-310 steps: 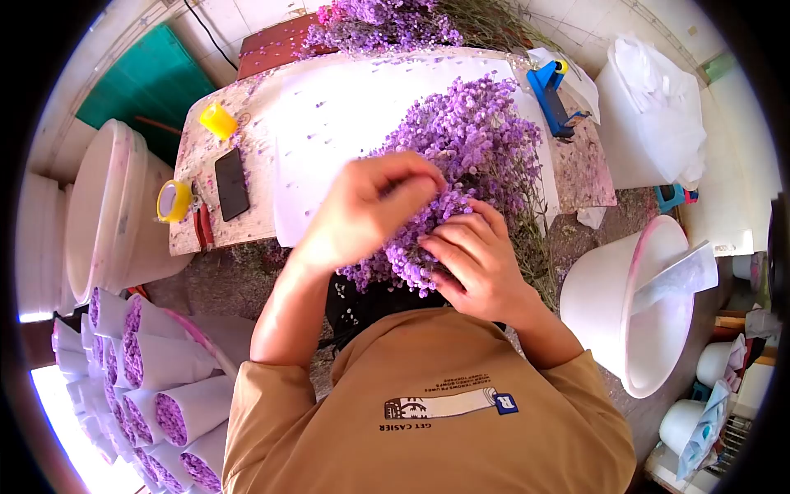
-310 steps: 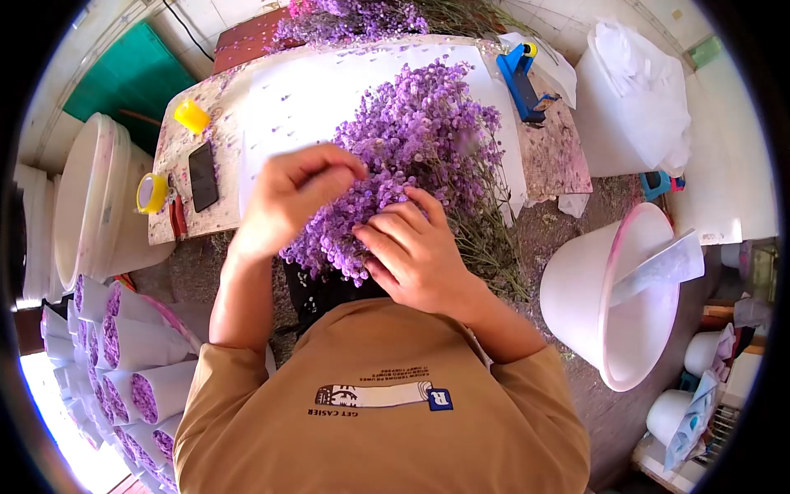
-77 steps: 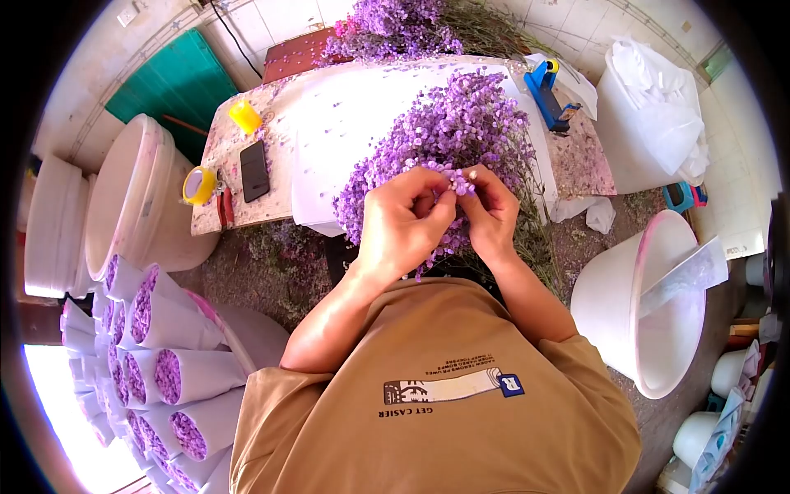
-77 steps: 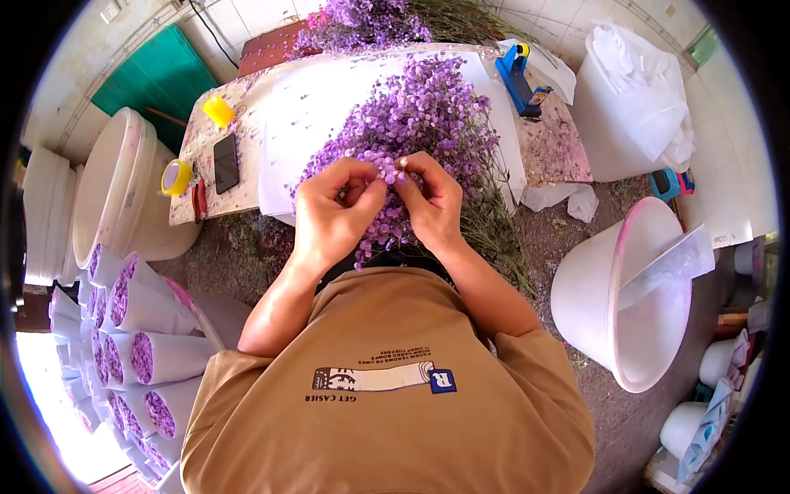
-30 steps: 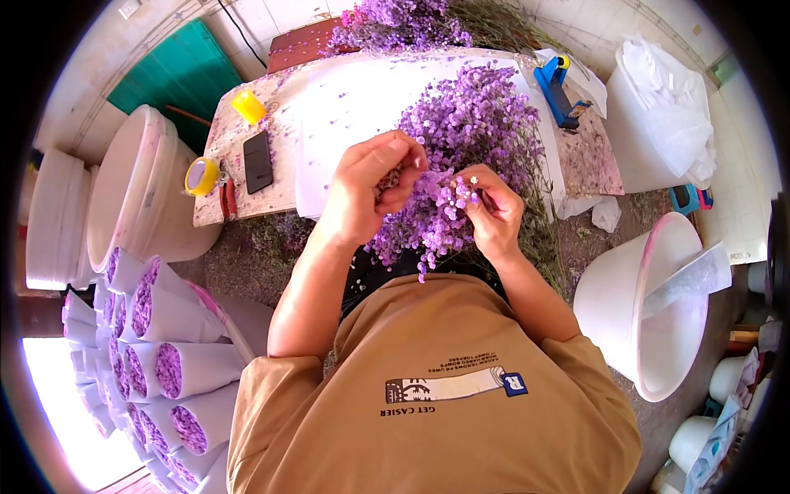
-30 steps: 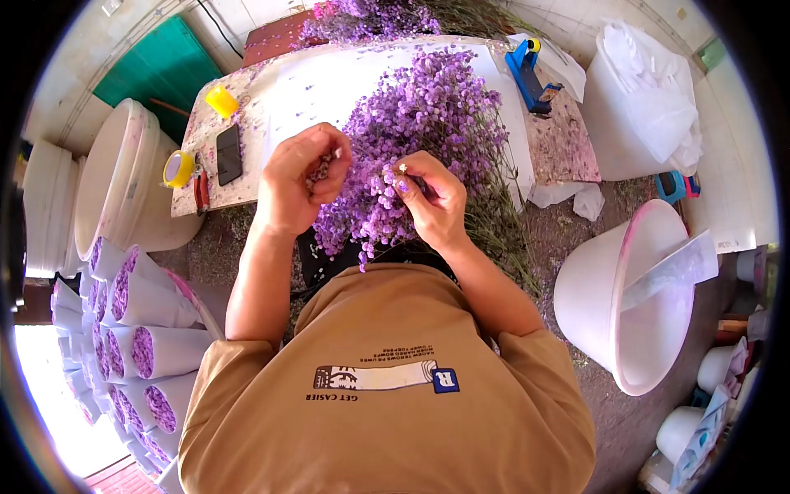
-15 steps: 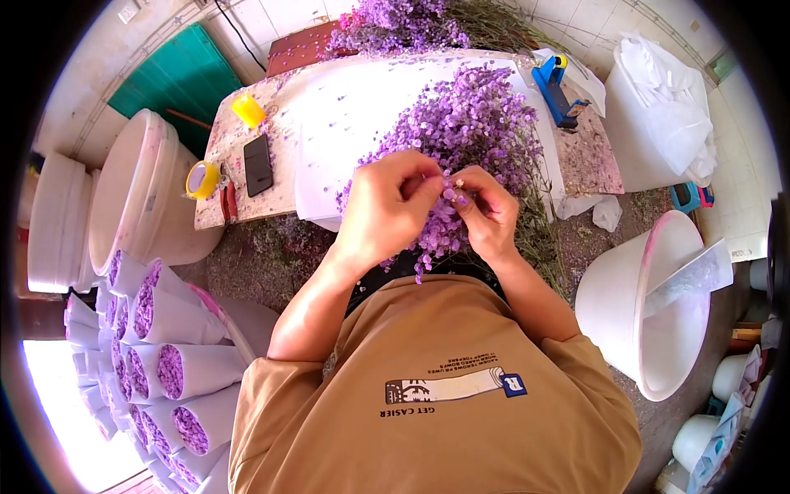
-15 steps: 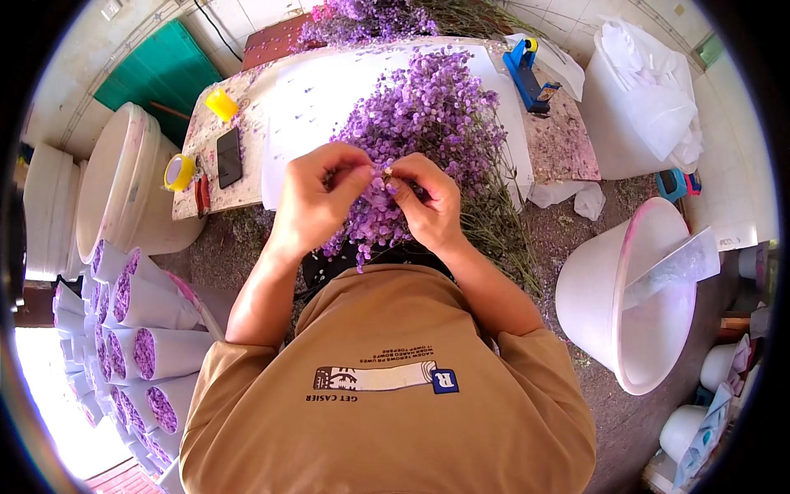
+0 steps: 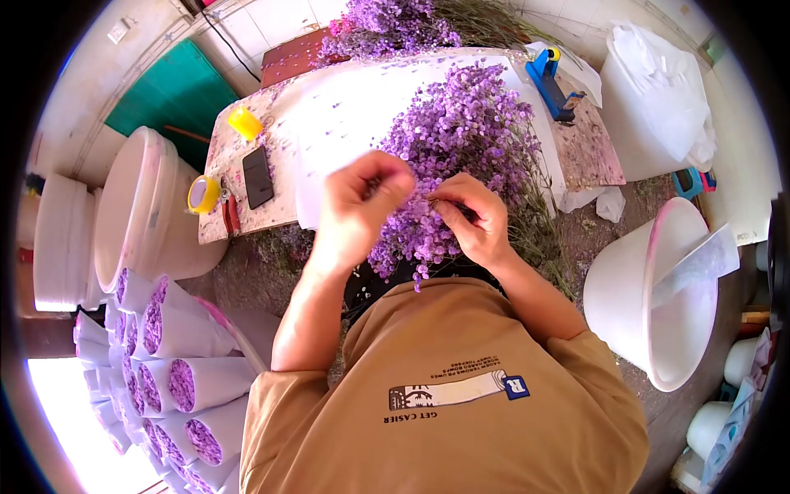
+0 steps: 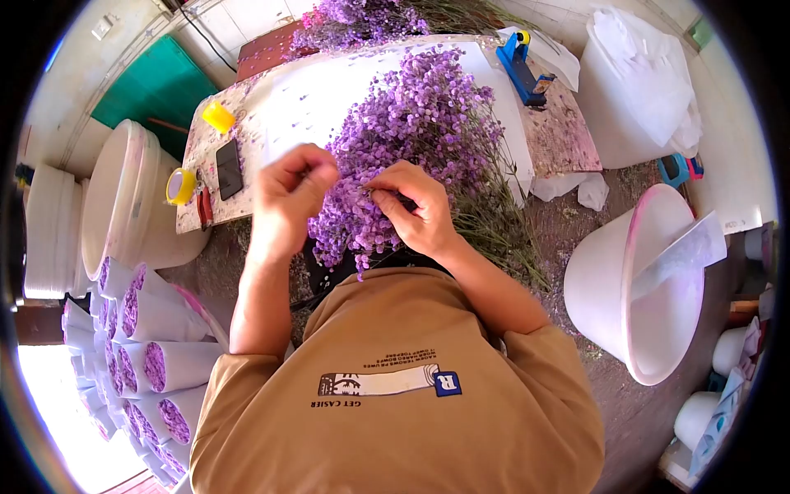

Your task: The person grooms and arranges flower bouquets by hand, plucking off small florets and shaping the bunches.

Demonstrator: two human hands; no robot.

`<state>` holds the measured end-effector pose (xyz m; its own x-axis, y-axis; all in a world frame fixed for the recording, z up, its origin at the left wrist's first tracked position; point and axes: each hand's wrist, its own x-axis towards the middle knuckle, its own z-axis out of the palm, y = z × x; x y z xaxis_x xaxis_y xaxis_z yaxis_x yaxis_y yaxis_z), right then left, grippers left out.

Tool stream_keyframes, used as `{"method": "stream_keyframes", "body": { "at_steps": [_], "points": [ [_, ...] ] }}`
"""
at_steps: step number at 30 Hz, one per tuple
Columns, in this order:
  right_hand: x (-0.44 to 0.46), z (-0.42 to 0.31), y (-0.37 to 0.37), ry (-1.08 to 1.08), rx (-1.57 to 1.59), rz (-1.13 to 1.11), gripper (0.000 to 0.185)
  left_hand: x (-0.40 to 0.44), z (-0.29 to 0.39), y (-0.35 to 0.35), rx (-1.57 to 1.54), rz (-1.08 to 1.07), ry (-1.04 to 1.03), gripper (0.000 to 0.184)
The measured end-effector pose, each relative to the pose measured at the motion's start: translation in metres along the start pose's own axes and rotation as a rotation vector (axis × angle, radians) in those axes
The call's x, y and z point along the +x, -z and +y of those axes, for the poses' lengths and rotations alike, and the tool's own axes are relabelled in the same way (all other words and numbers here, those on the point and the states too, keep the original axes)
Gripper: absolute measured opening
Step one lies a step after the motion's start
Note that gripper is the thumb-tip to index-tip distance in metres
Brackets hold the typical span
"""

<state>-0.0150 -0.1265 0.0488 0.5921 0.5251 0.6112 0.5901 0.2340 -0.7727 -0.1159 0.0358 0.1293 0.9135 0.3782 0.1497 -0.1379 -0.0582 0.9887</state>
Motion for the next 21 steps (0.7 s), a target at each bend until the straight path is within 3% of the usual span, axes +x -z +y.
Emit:
{"method": "stream_keyframes", "body": {
  "at_steps": [1, 2, 3, 5, 11, 15, 19, 21],
  "points": [
    [0.000, 0.000, -0.001, 0.019, -0.011, -0.016, 0.010, 0.003, 0.007, 0.005, -0.193, 0.060, 0.134, 0.010],
    [-0.001, 0.002, -0.002, 0.005, 0.018, -0.013, 0.009, 0.015, 0.006, 0.015, -0.398, -0.012, 0.152, 0.020],
    [-0.003, 0.003, -0.003, 0.006, 0.021, -0.014, 0.009, 0.024, 0.005, 0.019, -0.477, 0.019, 0.181, 0.028],
    [-0.004, 0.002, -0.004, -0.017, -0.027, -0.062, 0.009, 0.054, -0.001, 0.029, -0.413, -0.053, 0.273, 0.026],
    [-0.001, -0.002, -0.003, -0.037, -0.032, -0.086, 0.009, 0.118, -0.058, 0.015, 0.645, -0.173, -0.049, 0.028],
    [-0.001, 0.000, -0.001, -0.020, -0.048, -0.084, 0.009, 0.126, -0.076, 0.010, 0.747, -0.160, -0.130, 0.023],
    [0.001, 0.000, -0.001, -0.026, -0.012, -0.087, 0.008, 0.117, -0.079, 0.028, 0.439, -0.046, -0.158, 0.015],
    [0.001, -0.001, 0.001, -0.019, 0.001, -0.089, 0.008, 0.102, -0.059, 0.045, -0.372, -0.079, 0.210, 0.009]
  ]
}}
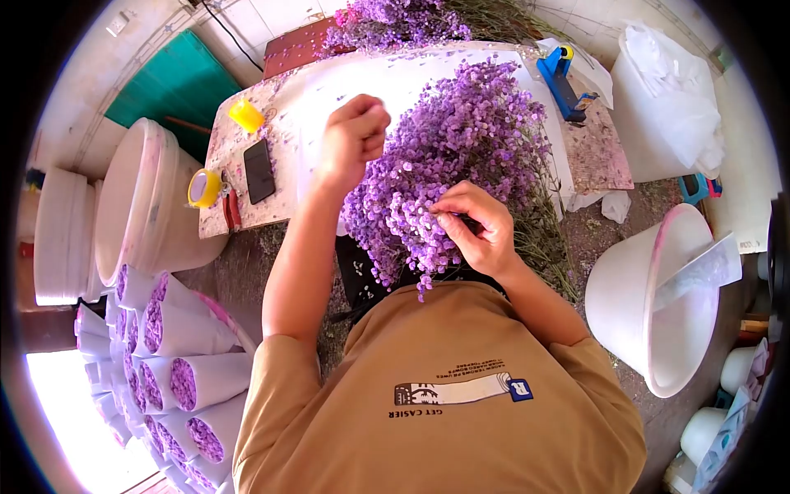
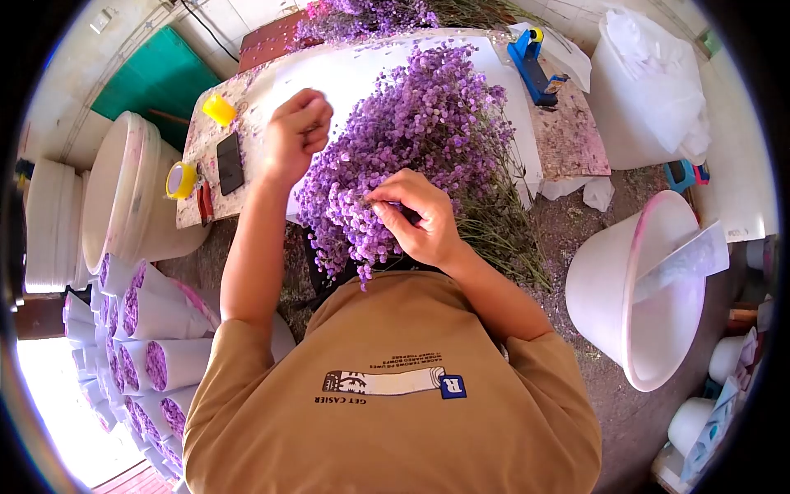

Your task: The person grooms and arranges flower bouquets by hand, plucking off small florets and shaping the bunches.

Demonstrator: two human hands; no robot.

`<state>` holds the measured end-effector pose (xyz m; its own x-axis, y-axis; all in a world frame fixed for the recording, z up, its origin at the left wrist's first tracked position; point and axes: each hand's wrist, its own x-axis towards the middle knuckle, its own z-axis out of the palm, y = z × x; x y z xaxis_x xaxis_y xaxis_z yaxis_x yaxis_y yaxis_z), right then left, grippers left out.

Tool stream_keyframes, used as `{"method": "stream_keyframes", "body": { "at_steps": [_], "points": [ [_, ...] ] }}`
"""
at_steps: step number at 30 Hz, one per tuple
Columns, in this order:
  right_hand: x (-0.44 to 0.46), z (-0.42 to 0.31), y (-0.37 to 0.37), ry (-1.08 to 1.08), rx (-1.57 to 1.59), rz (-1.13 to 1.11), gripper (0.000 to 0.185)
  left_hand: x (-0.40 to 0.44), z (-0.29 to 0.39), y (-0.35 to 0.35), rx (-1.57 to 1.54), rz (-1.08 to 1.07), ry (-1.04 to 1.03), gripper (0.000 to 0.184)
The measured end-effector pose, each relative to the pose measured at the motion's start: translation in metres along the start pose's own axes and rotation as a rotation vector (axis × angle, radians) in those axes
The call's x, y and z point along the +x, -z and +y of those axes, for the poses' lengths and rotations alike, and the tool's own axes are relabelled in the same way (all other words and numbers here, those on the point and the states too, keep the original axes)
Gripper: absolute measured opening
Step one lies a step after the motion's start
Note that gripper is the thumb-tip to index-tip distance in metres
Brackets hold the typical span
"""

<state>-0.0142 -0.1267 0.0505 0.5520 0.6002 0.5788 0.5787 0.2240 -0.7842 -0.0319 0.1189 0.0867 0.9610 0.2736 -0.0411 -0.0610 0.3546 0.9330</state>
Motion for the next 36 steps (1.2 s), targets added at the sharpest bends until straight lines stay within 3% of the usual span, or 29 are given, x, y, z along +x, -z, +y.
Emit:
{"method": "stream_keyframes", "body": {
  "at_steps": [3, 5, 7, 12, 14, 16, 18, 20, 21, 22, 23, 25, 26, 32, 36],
  "points": [
    [0.002, -0.004, 0.002, 0.014, 0.004, -0.013, 0.011, -0.032, 0.005, 0.015, -0.288, 0.049, -0.001, 0.010],
    [0.002, -0.002, 0.001, 0.057, -0.025, -0.005, 0.017, -0.056, 0.000, 0.022, -0.290, 0.042, -0.026, 0.003],
    [0.008, -0.001, 0.007, 0.100, -0.091, -0.019, 0.032, -0.079, -0.005, 0.026, -0.276, 0.058, -0.011, 0.017],
    [0.017, 0.011, 0.044, -0.168, 0.027, 0.015, 0.078, -0.114, -0.017, 0.032, -0.284, 0.235, 0.035, 0.011],
    [0.020, 0.003, 0.072, -0.168, 0.059, -0.113, 0.090, -0.121, -0.020, 0.032, -0.301, 0.275, 0.030, 0.011],
    [0.016, -0.009, 0.085, -0.245, 0.127, -0.100, 0.105, -0.127, -0.023, 0.032, -0.213, 0.264, 0.060, 0.015],
    [0.006, 0.006, 0.099, -0.208, -0.003, -0.172, 0.115, -0.134, -0.025, 0.024, -0.067, 0.288, 0.154, 0.022],
    [0.000, 0.020, 0.092, -0.219, -0.241, -0.206, 0.117, -0.145, -0.009, 0.002, 0.188, 0.301, 0.290, 0.022],
    [0.013, 0.014, 0.075, -0.174, -0.292, -0.203, 0.107, -0.144, -0.023, 0.008, 0.333, 0.198, 0.258, 0.022],
    [0.014, 0.021, 0.071, -0.259, -0.383, -0.188, 0.101, -0.148, -0.021, 0.004, 0.296, 0.086, 0.174, 0.022],
    [0.017, 0.034, 0.062, -0.201, -0.355, -0.117, 0.095, -0.143, -0.039, 0.008, 0.293, -0.007, -0.032, 0.022],
    [0.021, 0.062, 0.060, -0.352, -0.293, -0.028, 0.088, -0.149, -0.036, 0.005, 0.334, -0.045, -0.091, 0.019],
    [0.022, 0.065, 0.062, -0.309, -0.416, -0.033, 0.084, -0.156, -0.034, 0.002, 0.340, -0.083, -0.089, 0.019],
    [0.043, 0.069, 0.060, -0.399, -0.276, -0.056, 0.081, -0.160, -0.034, 0.004, 0.361, -0.056, -0.063, 0.019],
    [0.049, 0.072, 0.047, -0.284, -0.064, -0.091, 0.062, -0.152, -0.030, 0.002, 0.436, -0.069, -0.114, 0.020]
  ]
}}
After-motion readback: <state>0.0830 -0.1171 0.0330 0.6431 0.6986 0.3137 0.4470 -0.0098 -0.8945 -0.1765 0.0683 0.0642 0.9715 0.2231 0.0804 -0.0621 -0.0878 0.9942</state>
